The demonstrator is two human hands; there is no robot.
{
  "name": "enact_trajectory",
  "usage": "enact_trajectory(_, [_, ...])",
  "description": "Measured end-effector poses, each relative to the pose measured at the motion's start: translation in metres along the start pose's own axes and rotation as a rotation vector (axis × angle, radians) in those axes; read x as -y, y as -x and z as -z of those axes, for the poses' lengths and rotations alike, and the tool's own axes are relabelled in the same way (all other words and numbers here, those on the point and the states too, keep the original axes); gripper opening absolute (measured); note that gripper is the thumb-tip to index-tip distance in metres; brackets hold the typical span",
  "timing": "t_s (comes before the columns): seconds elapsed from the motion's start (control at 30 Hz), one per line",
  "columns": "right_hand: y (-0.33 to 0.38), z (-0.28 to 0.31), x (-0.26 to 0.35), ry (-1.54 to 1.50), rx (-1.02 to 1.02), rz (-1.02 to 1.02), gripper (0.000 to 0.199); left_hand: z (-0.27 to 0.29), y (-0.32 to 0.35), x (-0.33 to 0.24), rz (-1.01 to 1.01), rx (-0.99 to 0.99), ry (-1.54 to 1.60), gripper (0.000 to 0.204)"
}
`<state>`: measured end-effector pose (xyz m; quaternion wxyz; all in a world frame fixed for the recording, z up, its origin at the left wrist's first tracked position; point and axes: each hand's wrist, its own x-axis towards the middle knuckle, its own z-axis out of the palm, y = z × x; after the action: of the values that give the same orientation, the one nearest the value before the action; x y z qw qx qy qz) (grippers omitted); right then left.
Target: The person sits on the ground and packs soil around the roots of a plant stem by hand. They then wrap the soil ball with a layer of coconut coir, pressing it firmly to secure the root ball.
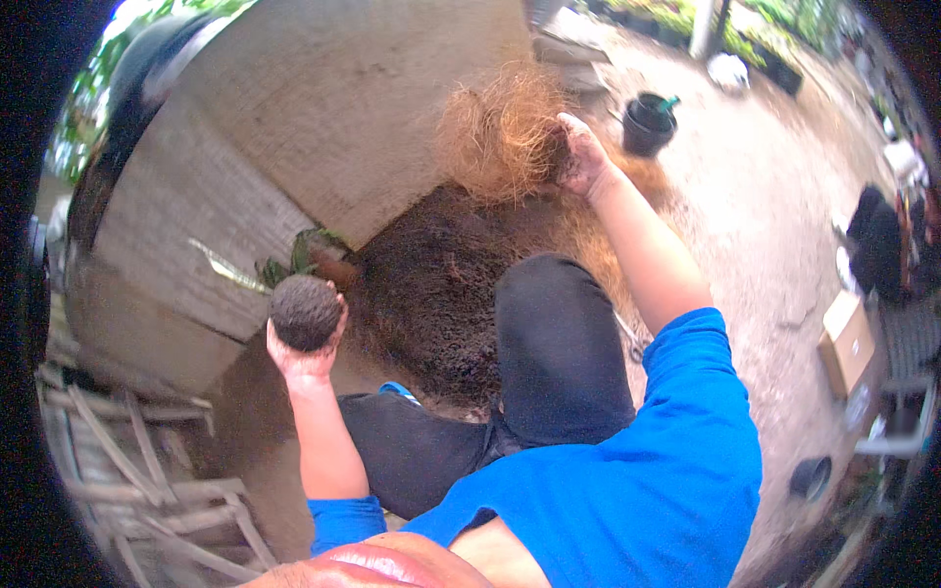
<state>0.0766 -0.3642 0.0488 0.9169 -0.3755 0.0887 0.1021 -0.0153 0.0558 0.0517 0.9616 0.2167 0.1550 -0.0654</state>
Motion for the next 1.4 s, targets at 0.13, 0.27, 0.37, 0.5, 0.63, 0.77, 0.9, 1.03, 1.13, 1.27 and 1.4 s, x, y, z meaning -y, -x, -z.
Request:
enact_trajectory(0.13, [-0.023, -0.084, -0.031, 0.017, 0.053, -0.092, 0.038, -0.002, 0.0, -0.009, -0.053, 0.089, 0.031, 0.041])
enact_trajectory(0.27, [-0.027, -0.143, -0.082, 0.133, 0.028, -0.141, 0.035, -0.006, 0.007, -0.019, -0.067, 0.123, 0.098, 0.038])
enact_trajectory(0.37, [-0.036, -0.144, -0.113, 0.13, 0.096, -0.152, 0.033, -0.01, 0.013, -0.022, -0.108, 0.076, 0.099, 0.038])
enact_trajectory(0.5, [-0.04, -0.141, -0.134, 0.104, 0.114, -0.177, 0.031, -0.005, 0.007, -0.024, -0.101, 0.134, 0.123, 0.033])
enact_trajectory(0.63, [-0.033, -0.157, -0.143, 0.052, 0.1, -0.151, 0.028, 0.003, 0.006, -0.021, -0.06, 0.208, 0.145, 0.03])
enact_trajectory(0.77, [-0.032, -0.163, -0.149, 0.005, 0.22, -0.175, 0.031, 0.004, 0.0, -0.017, 0.06, 0.253, 0.074, 0.031])
enact_trajectory(0.9, [-0.029, -0.165, -0.149, -0.021, 0.403, -0.152, 0.036, 0.006, -0.008, -0.018, 0.064, 0.271, 0.073, 0.037])
enact_trajectory(1.03, [-0.037, -0.16, -0.15, -0.073, 0.413, -0.179, 0.038, 0.003, -0.009, -0.022, 0.039, 0.301, 0.067, 0.041])
enact_trajectory(1.13, [-0.039, -0.156, -0.15, -0.13, 0.511, -0.174, 0.049, 0.006, -0.012, -0.025, -0.001, 0.306, 0.077, 0.043])
enact_trajectory(1.27, [-0.038, -0.145, -0.148, -0.14, 0.682, -0.209, 0.064, 0.007, -0.015, -0.026, -0.045, 0.295, 0.052, 0.044])
enact_trajectory(1.4, [-0.021, -0.163, -0.153, -0.04, 0.434, -0.196, 0.07, 0.002, -0.013, -0.021, -0.043, 0.199, 0.012, 0.043])
